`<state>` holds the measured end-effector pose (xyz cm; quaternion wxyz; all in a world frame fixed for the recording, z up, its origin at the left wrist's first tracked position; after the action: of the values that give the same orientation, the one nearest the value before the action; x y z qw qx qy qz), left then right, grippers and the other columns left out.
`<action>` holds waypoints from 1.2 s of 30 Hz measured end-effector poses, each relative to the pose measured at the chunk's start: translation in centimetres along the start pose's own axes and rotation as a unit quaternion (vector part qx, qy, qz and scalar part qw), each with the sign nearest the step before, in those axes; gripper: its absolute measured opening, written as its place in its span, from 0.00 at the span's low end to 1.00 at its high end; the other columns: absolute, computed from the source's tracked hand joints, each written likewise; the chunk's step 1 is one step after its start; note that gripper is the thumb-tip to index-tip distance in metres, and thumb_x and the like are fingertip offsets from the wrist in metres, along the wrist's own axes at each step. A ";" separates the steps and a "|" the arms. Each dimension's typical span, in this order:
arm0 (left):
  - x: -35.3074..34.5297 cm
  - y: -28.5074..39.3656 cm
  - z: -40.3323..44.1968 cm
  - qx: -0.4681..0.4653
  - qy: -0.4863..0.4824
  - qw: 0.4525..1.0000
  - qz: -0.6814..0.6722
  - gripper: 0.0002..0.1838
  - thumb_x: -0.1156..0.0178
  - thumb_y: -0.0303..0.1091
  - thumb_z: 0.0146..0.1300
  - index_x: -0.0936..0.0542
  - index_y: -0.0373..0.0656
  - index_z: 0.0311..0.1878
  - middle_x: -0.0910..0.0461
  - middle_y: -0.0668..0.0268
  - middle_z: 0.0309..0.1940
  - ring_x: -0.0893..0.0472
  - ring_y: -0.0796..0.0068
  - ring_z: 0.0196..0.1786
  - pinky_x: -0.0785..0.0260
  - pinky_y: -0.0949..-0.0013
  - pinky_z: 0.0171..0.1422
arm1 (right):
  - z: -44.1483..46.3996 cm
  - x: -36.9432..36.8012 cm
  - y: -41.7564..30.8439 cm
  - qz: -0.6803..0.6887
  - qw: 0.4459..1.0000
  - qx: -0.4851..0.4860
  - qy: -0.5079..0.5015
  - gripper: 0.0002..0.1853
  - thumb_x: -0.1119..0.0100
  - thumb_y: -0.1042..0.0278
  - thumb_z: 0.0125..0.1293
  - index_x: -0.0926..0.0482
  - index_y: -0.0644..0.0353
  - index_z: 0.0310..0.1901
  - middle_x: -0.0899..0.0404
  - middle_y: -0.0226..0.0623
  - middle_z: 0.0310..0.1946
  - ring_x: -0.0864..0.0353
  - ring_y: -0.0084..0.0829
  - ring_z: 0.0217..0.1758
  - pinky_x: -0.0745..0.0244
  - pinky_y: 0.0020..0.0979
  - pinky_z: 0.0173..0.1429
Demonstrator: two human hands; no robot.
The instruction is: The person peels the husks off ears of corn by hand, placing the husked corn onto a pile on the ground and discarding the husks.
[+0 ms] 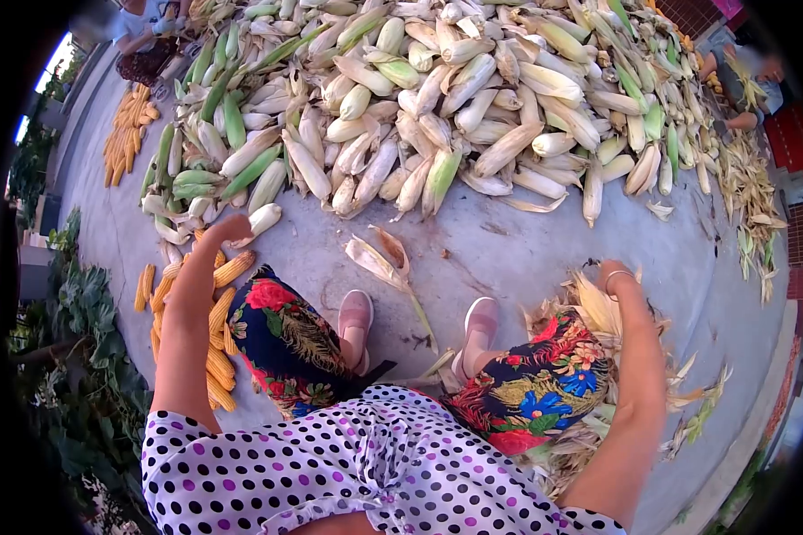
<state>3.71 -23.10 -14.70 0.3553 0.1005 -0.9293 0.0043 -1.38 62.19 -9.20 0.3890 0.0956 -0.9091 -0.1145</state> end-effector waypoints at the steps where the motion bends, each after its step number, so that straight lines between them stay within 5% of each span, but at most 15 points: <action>1: 1.4 2.6 2.0 -0.012 0.006 0.997 -0.072 0.18 0.40 0.43 0.54 0.18 0.33 0.32 0.17 0.57 0.29 0.17 0.67 0.32 0.24 0.62 0.33 | -1.1 3.2 -4.5 0.061 0.994 0.082 0.045 0.16 0.45 0.63 0.56 0.20 0.64 0.42 0.20 0.51 0.39 0.20 0.46 0.44 0.25 0.38 0.49; 3: 3.6 7.3 4.9 -0.013 -0.039 0.965 -0.257 0.18 0.44 0.42 0.57 0.21 0.36 0.42 0.18 0.59 0.36 0.17 0.70 0.33 0.21 0.64 0.35 | -2.2 7.1 -12.1 0.143 0.962 0.218 0.087 0.16 0.46 0.62 0.58 0.21 0.63 0.43 0.20 0.50 0.39 0.20 0.47 0.44 0.26 0.39 0.49; 4: 3.8 9.7 8.2 -0.097 -0.065 0.991 -0.066 0.18 0.44 0.42 0.57 0.21 0.36 0.42 0.17 0.59 0.36 0.17 0.70 0.33 0.21 0.63 0.35 | -4.6 9.9 -15.8 0.174 0.946 0.260 0.083 0.15 0.47 0.62 0.59 0.21 0.62 0.44 0.20 0.51 0.41 0.21 0.47 0.45 0.27 0.40 0.50; 8: 3.3 18.6 11.8 -0.081 0.049 0.986 -0.140 0.22 0.44 0.45 0.54 0.19 0.32 0.38 0.18 0.53 0.35 0.17 0.58 0.34 0.23 0.61 0.39 | -10.9 14.6 -23.9 0.204 0.875 0.430 0.084 0.16 0.47 0.60 0.63 0.24 0.64 0.45 0.20 0.49 0.38 0.20 0.45 0.44 0.26 0.39 0.49; 10: -2.3 19.2 19.1 -0.121 0.084 0.989 -0.025 0.26 0.43 0.48 0.52 0.20 0.30 0.42 0.19 0.50 0.40 0.19 0.54 0.42 0.26 0.60 0.48 | -12.5 15.2 -25.6 0.217 0.857 0.466 0.043 0.16 0.48 0.60 0.63 0.24 0.64 0.46 0.20 0.48 0.39 0.20 0.45 0.43 0.27 0.39 0.49; 11: -2.4 20.4 17.6 -0.071 0.075 0.991 -0.083 0.27 0.42 0.47 0.51 0.23 0.29 0.45 0.20 0.48 0.44 0.20 0.53 0.47 0.28 0.59 0.52 | -12.9 15.1 -25.8 0.224 0.847 0.482 0.022 0.17 0.48 0.60 0.63 0.24 0.64 0.46 0.20 0.48 0.39 0.20 0.45 0.43 0.27 0.38 0.49; 16: -5.9 21.6 17.1 0.091 0.172 0.927 -0.320 0.30 0.41 0.34 0.50 0.38 0.29 0.53 0.27 0.37 0.50 0.26 0.46 0.56 0.33 0.55 0.59 | -11.5 14.5 -24.7 0.246 0.862 0.432 -0.102 0.17 0.48 0.59 0.64 0.24 0.62 0.48 0.20 0.48 0.40 0.20 0.45 0.43 0.26 0.36 0.49; 20: -8.0 22.8 16.5 0.211 0.273 0.824 -0.449 0.22 0.39 0.30 0.50 0.28 0.32 0.48 0.25 0.42 0.48 0.25 0.44 0.52 0.33 0.52 0.58 | -9.6 14.4 -23.9 0.285 0.862 0.416 -0.061 0.17 0.48 0.58 0.64 0.24 0.61 0.48 0.19 0.47 0.39 0.19 0.43 0.41 0.26 0.35 0.48; 26: -6.5 23.9 14.5 0.097 0.308 0.890 -0.321 0.17 0.42 0.39 0.54 0.22 0.33 0.37 0.22 0.44 0.42 0.22 0.45 0.48 0.31 0.51 0.54 | -11.2 15.2 -23.7 0.320 0.859 0.393 -0.078 0.17 0.47 0.58 0.65 0.23 0.61 0.48 0.18 0.43 0.38 0.19 0.33 0.38 0.26 0.31 0.46; 32: -2.1 27.7 11.6 -0.005 0.274 0.936 -0.219 0.17 0.48 0.40 0.55 0.22 0.34 0.38 0.22 0.45 0.44 0.23 0.48 0.50 0.31 0.53 0.55 | -13.9 15.4 -23.1 0.351 0.839 0.414 -0.047 0.16 0.48 0.59 0.65 0.23 0.61 0.48 0.18 0.39 0.37 0.20 0.27 0.41 0.27 0.29 0.47; 34: 1.3 29.7 10.4 -0.023 0.300 0.905 -0.302 0.16 0.46 0.37 0.52 0.22 0.31 0.35 0.20 0.47 0.36 0.19 0.51 0.42 0.28 0.57 0.49 | -14.9 15.5 -22.7 0.355 0.837 0.415 -0.030 0.16 0.48 0.59 0.65 0.23 0.61 0.48 0.18 0.38 0.38 0.20 0.27 0.41 0.27 0.29 0.48; 36: 4.5 31.2 10.1 -0.056 0.198 0.840 -0.503 0.12 0.44 0.33 0.50 0.23 0.31 0.29 0.23 0.53 0.22 0.22 0.61 0.22 0.30 0.61 0.27 | -16.0 15.7 -22.4 0.342 0.848 0.405 -0.013 0.17 0.47 0.58 0.64 0.23 0.62 0.48 0.18 0.40 0.37 0.20 0.29 0.41 0.27 0.30 0.48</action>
<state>-12.16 5.85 -17.26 0.4900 0.5307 -0.6598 -0.2074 1.46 34.51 5.97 0.3185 -0.0738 -0.8546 0.4034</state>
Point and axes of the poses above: each hand's wrist, its own z-axis towards the middle knuckle, its own x-axis out of the back of the hand, y = z × x, the point moved 5 cm from there along z, towards the middle knuckle
